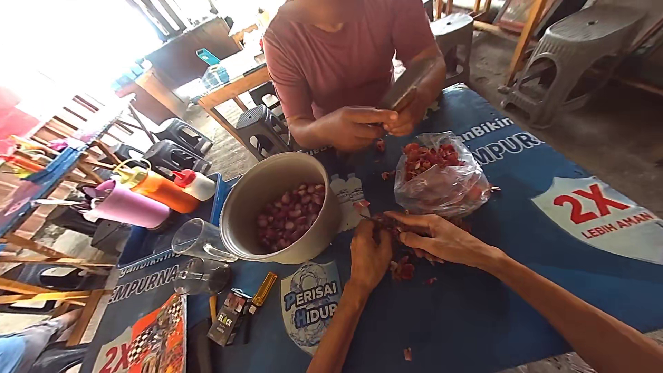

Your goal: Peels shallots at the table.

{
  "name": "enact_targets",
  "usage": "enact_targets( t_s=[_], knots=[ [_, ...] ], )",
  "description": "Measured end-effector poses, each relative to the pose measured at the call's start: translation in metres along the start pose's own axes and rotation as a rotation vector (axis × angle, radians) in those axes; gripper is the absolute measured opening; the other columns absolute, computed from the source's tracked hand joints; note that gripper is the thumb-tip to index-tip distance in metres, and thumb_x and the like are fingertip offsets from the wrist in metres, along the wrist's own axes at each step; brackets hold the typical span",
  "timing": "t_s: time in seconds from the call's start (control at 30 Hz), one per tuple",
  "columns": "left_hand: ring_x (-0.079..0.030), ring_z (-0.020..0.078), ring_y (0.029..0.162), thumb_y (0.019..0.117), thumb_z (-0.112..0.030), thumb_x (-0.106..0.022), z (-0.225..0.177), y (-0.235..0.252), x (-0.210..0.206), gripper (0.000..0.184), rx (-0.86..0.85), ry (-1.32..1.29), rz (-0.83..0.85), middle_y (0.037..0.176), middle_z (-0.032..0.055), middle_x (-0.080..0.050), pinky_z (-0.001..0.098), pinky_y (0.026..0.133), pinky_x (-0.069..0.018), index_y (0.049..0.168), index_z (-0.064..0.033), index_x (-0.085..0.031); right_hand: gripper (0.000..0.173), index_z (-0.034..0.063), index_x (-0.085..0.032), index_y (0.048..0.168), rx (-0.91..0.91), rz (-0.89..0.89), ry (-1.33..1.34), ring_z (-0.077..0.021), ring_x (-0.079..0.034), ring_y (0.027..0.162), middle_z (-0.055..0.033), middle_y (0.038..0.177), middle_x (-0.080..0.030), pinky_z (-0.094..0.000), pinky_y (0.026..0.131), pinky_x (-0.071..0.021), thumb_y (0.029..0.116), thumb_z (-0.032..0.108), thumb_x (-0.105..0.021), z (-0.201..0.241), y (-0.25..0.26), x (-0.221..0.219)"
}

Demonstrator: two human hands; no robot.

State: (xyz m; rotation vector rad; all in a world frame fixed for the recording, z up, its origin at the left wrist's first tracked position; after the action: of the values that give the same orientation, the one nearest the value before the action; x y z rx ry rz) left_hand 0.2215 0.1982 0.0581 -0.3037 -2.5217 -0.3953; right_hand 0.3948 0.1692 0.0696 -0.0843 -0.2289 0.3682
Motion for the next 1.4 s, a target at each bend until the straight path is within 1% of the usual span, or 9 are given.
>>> enact_targets(
  t_s=[0.07,0.13,0.33,0.5,0.63,0.87,1.1,1.23,1.4],
  knots=[
    [-0.066,0.0228,0.095,0.0952,-0.011,-0.054,-0.002,-0.001,0.001,0.027,-0.003,0.038,0.017,0.104,0.0193,-0.067,0.0358,0.085,-0.0546,0.11,0.0079,-0.068,0.052,0.0182,-0.043,0.156,0.009,0.005,-0.012,-0.0028,-0.052,0.053,-0.0001,0.087,-0.065,-0.0185,0.047,-0.0445,0.1051,0.021,-0.052,0.0,-0.001,0.0],
    [-0.067,0.024,0.095,0.0959,-0.011,-0.055,-0.004,-0.001,0.002,0.028,-0.005,0.087,0.031,0.105,0.0197,-0.068,0.0367,0.085,-0.0549,0.112,0.0068,-0.069,0.052,0.0174,-0.044,0.156,0.015,0.009,-0.015,-0.0022,-0.052,0.053,0.0004,0.086,-0.064,-0.0178,0.047,-0.0445,0.105,0.02,-0.052,0.0,-0.002,-0.001],
    [-0.066,0.0116,0.081,0.0939,-0.011,-0.057,-0.003,-0.002,0.004,0.024,-0.017,-0.016,-0.013,0.093,0.0118,-0.069,0.0262,0.075,-0.0549,0.105,0.0042,-0.072,0.049,0.0176,-0.047,0.154,0.011,0.006,0.008,-0.0022,-0.052,0.052,0.0012,0.084,-0.064,-0.0174,0.046,-0.0442,0.1057,0.019,-0.052,0.001,-0.003,-0.002],
    [-0.064,0.0107,0.073,0.0962,-0.01,-0.054,-0.006,-0.004,0.004,0.022,-0.026,-0.007,-0.046,0.083,0.01,-0.067,0.0262,0.069,-0.0533,0.099,0.0045,-0.071,0.047,0.0156,-0.048,0.153,0.004,0.009,0.051,-0.0025,-0.051,0.051,0.0012,0.082,-0.063,-0.0175,0.045,-0.0434,0.106,0.017,-0.05,0.003,-0.004,-0.001],
    [-0.063,0.01,0.072,0.0947,-0.011,-0.056,-0.008,-0.004,0.006,0.021,-0.034,0.062,-0.068,0.08,0.0085,-0.066,0.0251,0.067,-0.0521,0.094,0.0031,-0.071,0.05,0.0191,-0.045,0.155,0.002,0.036,0.097,-0.0029,-0.05,0.05,0.0007,0.085,-0.064,-0.0177,0.044,-0.0434,0.1058,0.017,-0.051,0.002,-0.003,-0.001],
    [-0.066,0.0188,0.077,0.0918,-0.007,-0.059,-0.009,-0.007,0.005,0.018,-0.146,0.142,-0.122,0.083,0.0143,-0.067,0.0298,0.071,-0.054,0.088,0.005,-0.072,0.047,0.0179,-0.048,0.153,-0.044,0.038,0.168,-0.0033,-0.05,0.048,0.0017,0.082,-0.063,-0.0174,0.042,-0.0423,0.1059,0.015,-0.051,0.003,-0.004,-0.003],
    [-0.067,0.0199,0.076,0.0919,-0.006,-0.06,-0.009,-0.009,-0.003,0.019,-0.224,0.192,-0.206,0.082,0.0144,-0.068,0.0287,0.07,-0.0559,0.094,0.005,-0.075,0.041,0.0168,-0.055,0.148,-0.173,-0.006,0.36,-0.0039,-0.049,0.047,0.0021,0.077,-0.06,-0.017,0.04,-0.0403,0.1068,0.015,-0.051,0.003,-0.004,-0.003],
    [-0.069,0.0168,0.081,0.0939,-0.007,-0.062,-0.005,-0.007,-0.002,0.02,-0.24,0.079,-0.223,0.087,0.0153,-0.071,0.0254,0.076,-0.0567,0.1,0.0056,-0.076,0.041,0.0172,-0.055,0.148,-0.23,-0.029,0.484,-0.005,-0.047,0.044,0.0028,0.068,-0.054,-0.0174,0.039,-0.04,0.1074,0.018,-0.049,0.004,-0.005,-0.004],
    [-0.067,0.0051,0.083,0.0972,-0.007,-0.062,0.001,-0.004,0.001,0.02,-0.133,-0.295,-0.147,0.091,0.0089,-0.071,0.0197,0.078,-0.0569,0.106,0.0068,-0.074,0.046,0.022,-0.044,0.153,-0.259,0.111,0.754,-0.0018,-0.045,0.045,0.0051,0.068,-0.048,-0.0145,0.039,-0.039,0.1069,0.022,-0.043,0.0,-0.003,-0.004]
  ],
)
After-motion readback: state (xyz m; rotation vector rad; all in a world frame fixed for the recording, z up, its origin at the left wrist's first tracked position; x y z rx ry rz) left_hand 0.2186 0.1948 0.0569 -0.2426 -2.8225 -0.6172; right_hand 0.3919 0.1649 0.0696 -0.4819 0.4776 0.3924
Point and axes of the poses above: each hand's wrist, its own y-axis towards the middle knuckle, its own x-axis out of the back of the hand, z = x × y, the point moved 3 cm from there along y, towards the middle knuckle
